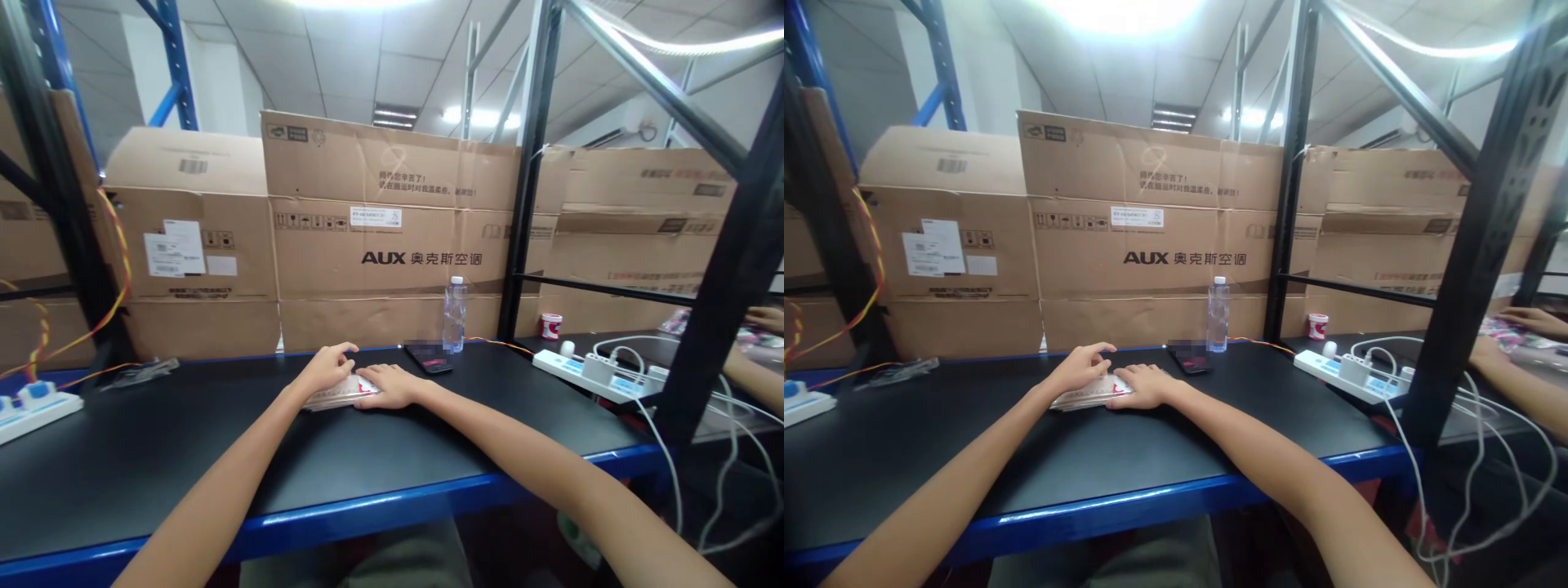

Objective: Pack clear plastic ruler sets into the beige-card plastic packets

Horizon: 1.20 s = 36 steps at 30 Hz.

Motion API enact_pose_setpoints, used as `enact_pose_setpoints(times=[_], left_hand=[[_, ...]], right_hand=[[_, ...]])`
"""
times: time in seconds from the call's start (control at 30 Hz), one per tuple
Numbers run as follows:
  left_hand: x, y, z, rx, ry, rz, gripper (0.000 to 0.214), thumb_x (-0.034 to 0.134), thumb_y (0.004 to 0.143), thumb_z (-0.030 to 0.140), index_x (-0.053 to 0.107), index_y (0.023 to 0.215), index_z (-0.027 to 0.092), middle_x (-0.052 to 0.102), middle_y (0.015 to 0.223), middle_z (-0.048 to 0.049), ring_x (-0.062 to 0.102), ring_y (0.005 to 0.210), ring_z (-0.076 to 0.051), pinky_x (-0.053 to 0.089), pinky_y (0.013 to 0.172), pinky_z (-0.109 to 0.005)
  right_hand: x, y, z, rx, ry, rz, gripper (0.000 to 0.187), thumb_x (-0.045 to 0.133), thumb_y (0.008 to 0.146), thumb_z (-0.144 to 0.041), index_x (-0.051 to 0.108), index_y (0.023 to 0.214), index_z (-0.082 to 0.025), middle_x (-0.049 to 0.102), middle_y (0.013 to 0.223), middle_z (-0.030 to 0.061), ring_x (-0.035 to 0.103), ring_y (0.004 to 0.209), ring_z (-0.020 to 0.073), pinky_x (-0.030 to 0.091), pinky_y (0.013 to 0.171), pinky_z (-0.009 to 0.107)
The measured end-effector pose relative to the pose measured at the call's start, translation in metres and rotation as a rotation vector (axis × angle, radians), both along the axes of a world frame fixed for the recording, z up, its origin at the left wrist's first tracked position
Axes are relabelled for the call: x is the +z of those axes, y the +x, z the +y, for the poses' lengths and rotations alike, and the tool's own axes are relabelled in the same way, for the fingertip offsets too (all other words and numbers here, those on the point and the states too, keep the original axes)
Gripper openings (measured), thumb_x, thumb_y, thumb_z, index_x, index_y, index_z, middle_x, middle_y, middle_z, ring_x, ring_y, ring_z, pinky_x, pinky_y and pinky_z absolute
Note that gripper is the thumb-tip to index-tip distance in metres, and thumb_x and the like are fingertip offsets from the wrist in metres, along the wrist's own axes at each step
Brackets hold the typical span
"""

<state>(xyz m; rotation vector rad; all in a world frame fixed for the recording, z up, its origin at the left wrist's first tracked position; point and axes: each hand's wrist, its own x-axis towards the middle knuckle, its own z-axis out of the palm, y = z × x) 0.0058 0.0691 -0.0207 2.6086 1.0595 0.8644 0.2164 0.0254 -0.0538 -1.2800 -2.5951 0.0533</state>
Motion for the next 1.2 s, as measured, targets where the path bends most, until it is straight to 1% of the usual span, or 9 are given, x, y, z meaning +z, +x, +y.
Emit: enact_pose_setpoints(times=[0.13, 0.3, 0.43, 0.6, 0.73, 0.87, 1.2], left_hand=[[-0.001, 0.001, 0.0, 0.022, 0.009, 0.02, 0.038, 0.053, 0.082, 0.032, 0.07, 0.113, 0.017, 0.073, 0.071, -0.002, 0.066, 0.069, -0.019, 0.047, 0.067, -0.028], [0.001, 0.004, -0.003, 0.008, -0.049, 0.059, 0.028, 0.054, 0.081, 0.032, 0.076, 0.09, 0.017, 0.077, 0.084, -0.0064, 0.069, 0.077, -0.021, 0.048, 0.07, -0.028], [0.0, 0.006, -0.006, 0.005, -0.054, 0.095, 0.025, 0.052, 0.079, 0.028, 0.075, 0.082, 0.017, 0.076, 0.082, -0.0058, 0.068, 0.077, -0.021, 0.045, 0.067, -0.027], [-0.001, 0.007, -0.009, 0.008, -0.066, 0.128, 0.023, 0.051, 0.079, 0.026, 0.072, 0.084, 0.018, 0.073, 0.079, -0.004, 0.065, 0.073, -0.019, 0.043, 0.064, -0.026], [-0.003, 0.008, -0.009, 0.014, -0.053, 0.168, 0.02, 0.052, 0.078, 0.025, 0.068, 0.088, 0.019, 0.069, 0.076, -0.0026, 0.061, 0.071, -0.019, 0.04, 0.061, -0.027], [-0.006, 0.008, -0.008, 0.022, -0.017, 0.195, 0.017, 0.053, 0.078, 0.026, 0.065, 0.088, 0.02, 0.067, 0.08, -0.0032, 0.059, 0.075, -0.02, 0.039, 0.063, -0.028], [-0.005, 0.008, -0.01, 0.016, 0.027, 0.254, 0.016, 0.049, 0.08, 0.025, 0.061, 0.089, 0.022, 0.067, 0.088, -0.0039, 0.06, 0.081, -0.021, 0.042, 0.068, -0.03]], right_hand=[[0.0, 0.0, 0.0, 0.002, -0.001, 0.0, 0.084, 0.049, 0.083, -0.078, 0.043, 0.147, -0.023, 0.053, 0.144, 0.0157, 0.05, 0.13, 0.0391, 0.036, 0.106, 0.057], [0.001, 0.0, 0.0, -0.003, 0.002, -0.005, 0.086, 0.05, 0.082, -0.078, 0.041, 0.149, -0.025, 0.053, 0.143, 0.0157, 0.051, 0.129, 0.0392, 0.036, 0.106, 0.058], [0.001, 0.0, 0.0, -0.005, 0.007, -0.009, 0.084, 0.049, 0.082, -0.079, 0.044, 0.146, -0.024, 0.055, 0.141, 0.0158, 0.052, 0.127, 0.0391, 0.038, 0.105, 0.057], [0.0, 0.0, 0.0, -0.007, -0.002, -0.002, 0.082, 0.051, 0.083, -0.077, 0.045, 0.146, -0.024, 0.054, 0.142, 0.0152, 0.051, 0.129, 0.0387, 0.037, 0.106, 0.056], [0.0, 0.001, 0.0, -0.007, 0.001, -0.003, 0.083, 0.05, 0.083, -0.078, 0.045, 0.146, -0.023, 0.054, 0.142, 0.0157, 0.05, 0.129, 0.0391, 0.037, 0.106, 0.056], [0.0, 0.0, 0.0, 0.003, 0.012, -0.007, 0.084, 0.047, 0.083, -0.079, 0.045, 0.146, -0.022, 0.055, 0.141, 0.016, 0.052, 0.127, 0.0385, 0.039, 0.104, 0.055], [0.0, 0.0, 0.0, 0.0, 0.01, 0.0, 0.084, 0.047, 0.083, -0.078, 0.045, 0.146, -0.022, 0.055, 0.14, 0.018, 0.052, 0.127, 0.0402, 0.04, 0.102, 0.058]])
